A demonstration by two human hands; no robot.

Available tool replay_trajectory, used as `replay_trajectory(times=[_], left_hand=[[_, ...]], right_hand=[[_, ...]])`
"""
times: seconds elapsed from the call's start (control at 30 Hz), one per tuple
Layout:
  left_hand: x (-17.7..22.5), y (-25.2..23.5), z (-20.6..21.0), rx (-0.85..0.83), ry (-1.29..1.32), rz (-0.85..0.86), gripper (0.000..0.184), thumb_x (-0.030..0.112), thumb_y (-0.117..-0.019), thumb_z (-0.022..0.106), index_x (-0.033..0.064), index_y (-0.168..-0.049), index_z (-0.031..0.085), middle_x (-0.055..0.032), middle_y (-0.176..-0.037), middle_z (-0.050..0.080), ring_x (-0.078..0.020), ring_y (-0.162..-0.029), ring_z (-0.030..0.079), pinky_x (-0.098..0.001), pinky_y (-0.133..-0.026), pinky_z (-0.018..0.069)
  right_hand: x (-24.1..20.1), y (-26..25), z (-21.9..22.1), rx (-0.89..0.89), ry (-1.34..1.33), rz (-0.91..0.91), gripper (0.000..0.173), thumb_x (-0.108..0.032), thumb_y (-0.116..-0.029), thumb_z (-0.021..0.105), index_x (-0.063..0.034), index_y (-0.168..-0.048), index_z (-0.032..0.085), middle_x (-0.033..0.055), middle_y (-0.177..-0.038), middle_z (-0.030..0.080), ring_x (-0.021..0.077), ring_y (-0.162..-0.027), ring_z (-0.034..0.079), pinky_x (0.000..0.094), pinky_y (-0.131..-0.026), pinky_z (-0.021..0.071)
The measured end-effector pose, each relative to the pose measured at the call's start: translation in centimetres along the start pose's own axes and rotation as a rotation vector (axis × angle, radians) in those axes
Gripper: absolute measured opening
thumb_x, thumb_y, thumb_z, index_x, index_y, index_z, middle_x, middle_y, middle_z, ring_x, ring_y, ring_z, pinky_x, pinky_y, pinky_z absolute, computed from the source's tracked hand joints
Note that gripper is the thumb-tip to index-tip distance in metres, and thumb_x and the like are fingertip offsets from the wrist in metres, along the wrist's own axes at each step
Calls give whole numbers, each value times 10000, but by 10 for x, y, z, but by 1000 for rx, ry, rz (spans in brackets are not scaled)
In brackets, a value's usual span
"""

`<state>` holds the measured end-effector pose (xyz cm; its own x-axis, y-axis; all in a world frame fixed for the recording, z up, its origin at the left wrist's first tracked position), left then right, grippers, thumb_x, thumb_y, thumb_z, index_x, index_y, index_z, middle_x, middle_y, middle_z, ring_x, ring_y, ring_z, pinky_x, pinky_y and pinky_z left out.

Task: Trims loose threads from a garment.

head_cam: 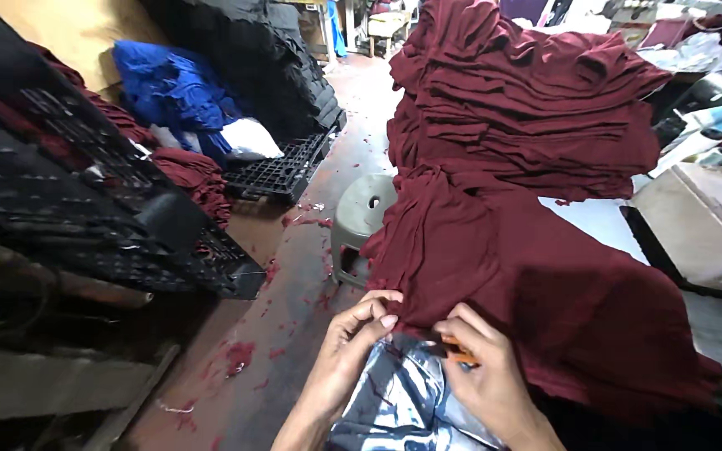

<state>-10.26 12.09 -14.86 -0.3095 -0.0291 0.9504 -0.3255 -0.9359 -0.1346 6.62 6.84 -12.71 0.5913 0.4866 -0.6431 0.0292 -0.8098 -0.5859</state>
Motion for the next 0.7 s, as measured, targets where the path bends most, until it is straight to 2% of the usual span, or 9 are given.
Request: replay_trajectory(times=[0.1, 0.17, 0.3, 0.4, 0.47, 0.53, 0.6, 0.63, 0.7], left_hand=[[-2, 3, 21, -42, -110, 99, 365, 280, -931, 724, 62, -1184, 575, 5, -1105, 679, -98, -1027, 687, -300, -925, 585], [-3, 1, 36, 15, -145, 148, 470, 181, -892, 753, 8, -1254, 507, -15, -1092, 674, -88, -995, 684, -277, -894, 588], [17, -9, 48, 169, -278, 376, 413, 81, -867, 731, 84, -1238, 548, 6, -1050, 692, -74, -966, 686, -267, -863, 594], [45, -18, 28, 310, -600, 667, 372, 159, -869, 734, 127, -1199, 564, 64, -948, 647, -5, -845, 633, -201, -777, 562], [46, -26, 18, 304, -773, 739, 223, 145, -884, 707, 94, -1075, 604, 23, -943, 612, -26, -848, 609, -193, -777, 543], [30, -34, 13, 231, -924, 709, 93, 95, -850, 685, 83, -941, 692, -33, -949, 623, -120, -902, 607, -261, -803, 530], [13, -40, 9, 128, -1026, 594, 147, 79, -799, 677, 109, -922, 752, -46, -981, 616, -168, -928, 607, -314, -798, 532], [11, -40, 8, 78, -1056, 536, 165, 92, -791, 677, 121, -926, 767, -38, -991, 608, -150, -911, 606, -298, -769, 539], [20, -37, 11, -38, -1095, 406, 229, 99, -787, 688, 118, -993, 786, -41, -1015, 594, -110, -831, 593, -258, -679, 533]], right_hand=[[1, -16, -22, 25, -246, 127, 211, -176, -974, 618, -38, -823, 671, -38, -776, 609, -80, -715, 537, 65, -653, 448], [1, -26, -27, 5, -372, 169, 260, -234, -1019, 592, -102, -797, 616, -94, -738, 547, -96, -676, 492, 70, -617, 419], [-2, -38, -36, 58, -261, 127, 78, -176, -945, 661, -126, -885, 654, -98, -739, 601, -89, -647, 546, 69, -588, 471], [-6, -41, -61, 288, 142, -92, 69, -95, -921, 619, -35, -913, 652, 2, -796, 596, -25, -671, 532, 88, -599, 452], [-2, -37, -64, 333, 368, -167, 113, -82, -922, 587, -12, -908, 675, 60, -793, 567, 57, -645, 517, 148, -563, 435], [17, -26, -45, 189, 454, -132, 140, -62, -862, 583, -29, -871, 719, 83, -775, 608, 149, -606, 581, 270, -517, 499], [46, -16, -25, -68, 390, 8, 174, -91, -820, 598, -54, -894, 751, 67, -798, 678, 184, -645, 664, 367, -561, 565], [55, -13, -24, -148, 312, 97, 169, -145, -846, 627, -65, -924, 754, 54, -825, 712, 174, -705, 689, 377, -627, 580], [58, -16, -34, -195, 125, 232, 300, -401, -913, 683, -113, -962, 754, -32, -831, 707, 42, -749, 652, 248, -681, 554]])
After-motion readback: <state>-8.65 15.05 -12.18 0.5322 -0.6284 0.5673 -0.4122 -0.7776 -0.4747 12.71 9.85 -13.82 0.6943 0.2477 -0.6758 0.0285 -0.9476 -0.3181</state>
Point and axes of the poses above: each hand's wrist, its own y-axis away from the middle knuckle, its own z-axis out of the palm, x = y × z, the point moved 7 cm from there along -y, towards the middle knuckle
